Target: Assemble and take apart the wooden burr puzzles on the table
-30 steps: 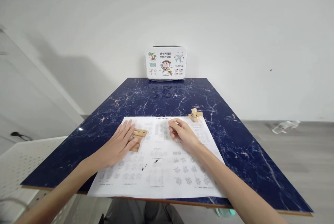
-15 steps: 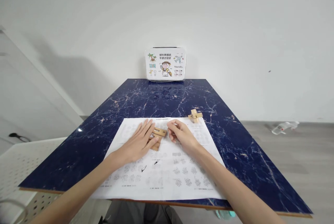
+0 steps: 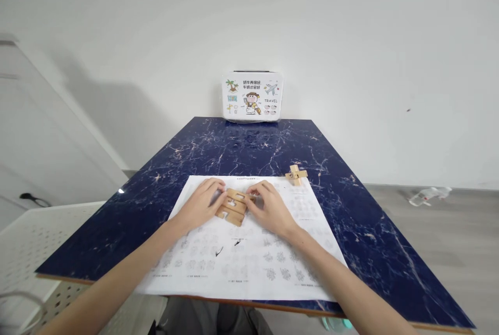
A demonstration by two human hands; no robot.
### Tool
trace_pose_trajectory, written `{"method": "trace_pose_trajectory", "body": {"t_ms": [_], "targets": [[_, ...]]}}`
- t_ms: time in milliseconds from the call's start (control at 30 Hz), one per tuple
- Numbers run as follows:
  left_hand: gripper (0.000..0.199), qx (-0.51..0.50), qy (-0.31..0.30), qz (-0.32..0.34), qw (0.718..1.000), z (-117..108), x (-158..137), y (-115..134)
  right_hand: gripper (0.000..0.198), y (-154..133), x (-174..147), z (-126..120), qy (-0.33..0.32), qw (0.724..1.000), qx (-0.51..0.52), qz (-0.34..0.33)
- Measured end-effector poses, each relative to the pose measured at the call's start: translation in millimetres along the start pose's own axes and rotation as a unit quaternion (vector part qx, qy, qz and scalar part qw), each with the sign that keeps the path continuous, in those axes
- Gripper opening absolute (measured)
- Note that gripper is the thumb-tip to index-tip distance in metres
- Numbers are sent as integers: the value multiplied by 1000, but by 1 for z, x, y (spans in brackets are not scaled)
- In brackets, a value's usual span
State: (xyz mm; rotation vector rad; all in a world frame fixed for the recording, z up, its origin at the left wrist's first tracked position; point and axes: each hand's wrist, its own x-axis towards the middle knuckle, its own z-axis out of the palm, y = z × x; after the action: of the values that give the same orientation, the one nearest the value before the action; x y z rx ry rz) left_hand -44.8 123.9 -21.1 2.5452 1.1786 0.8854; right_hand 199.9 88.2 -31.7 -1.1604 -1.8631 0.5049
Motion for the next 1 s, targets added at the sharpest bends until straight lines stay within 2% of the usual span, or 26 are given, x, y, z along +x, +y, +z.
{"method": "trace_pose_trajectory", "body": {"t_ms": [233, 600, 700, 1000], "targets": [[9, 15, 5, 3, 1000, 2, -1, 3, 12, 8, -1, 3, -11, 998, -58, -7], [14, 5, -2, -4, 1000, 0, -3, 6, 13, 8, -1, 1, -23, 999, -44, 16], [22, 11, -7, -4, 1000, -1, -3, 6, 14, 10, -1, 1, -20, 999, -40, 22], [41, 133, -12, -11, 991, -3, -2, 8, 15, 15, -1, 2, -10, 999, -42, 32]]}}
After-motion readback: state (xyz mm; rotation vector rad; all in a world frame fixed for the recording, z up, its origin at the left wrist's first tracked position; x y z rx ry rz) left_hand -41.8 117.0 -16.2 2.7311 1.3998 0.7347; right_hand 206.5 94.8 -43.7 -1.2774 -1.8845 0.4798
